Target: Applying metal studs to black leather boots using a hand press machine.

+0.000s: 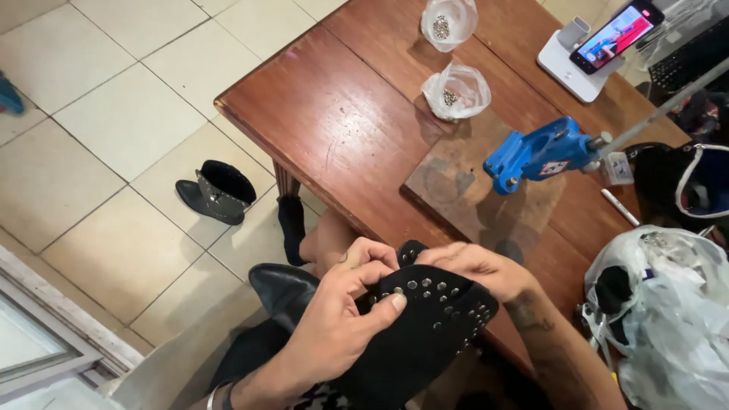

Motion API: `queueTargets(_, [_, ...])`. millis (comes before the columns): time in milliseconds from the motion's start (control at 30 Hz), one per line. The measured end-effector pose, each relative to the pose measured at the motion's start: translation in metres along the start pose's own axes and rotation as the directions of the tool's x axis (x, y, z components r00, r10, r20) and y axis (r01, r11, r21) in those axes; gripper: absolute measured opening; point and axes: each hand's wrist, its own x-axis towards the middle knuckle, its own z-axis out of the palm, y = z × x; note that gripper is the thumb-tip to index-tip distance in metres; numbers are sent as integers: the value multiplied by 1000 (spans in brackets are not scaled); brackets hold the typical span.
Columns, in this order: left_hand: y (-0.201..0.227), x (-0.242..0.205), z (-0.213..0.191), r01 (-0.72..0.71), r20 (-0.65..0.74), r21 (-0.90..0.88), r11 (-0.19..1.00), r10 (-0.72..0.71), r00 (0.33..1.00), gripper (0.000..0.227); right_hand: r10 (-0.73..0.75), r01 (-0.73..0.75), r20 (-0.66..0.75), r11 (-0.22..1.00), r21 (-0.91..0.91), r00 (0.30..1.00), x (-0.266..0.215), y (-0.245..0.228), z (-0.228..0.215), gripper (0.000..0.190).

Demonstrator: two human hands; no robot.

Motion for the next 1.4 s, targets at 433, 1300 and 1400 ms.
queueTargets(433, [9, 1, 7, 115, -60, 203, 972, -105, 993, 16, -416, 129, -287, 730, -671, 863, 6, -4, 39, 20])
queueTargets(1300, [16, -4, 15, -99, -102, 357, 929, 144, 984, 15, -106, 115, -474, 993, -9, 874, -19, -1, 53, 41])
queueTargets(1400, [16, -5, 15, -69, -114, 376, 924, 120, 986, 15, 1, 129, -566, 974, 189, 824, -12, -32, 67, 63])
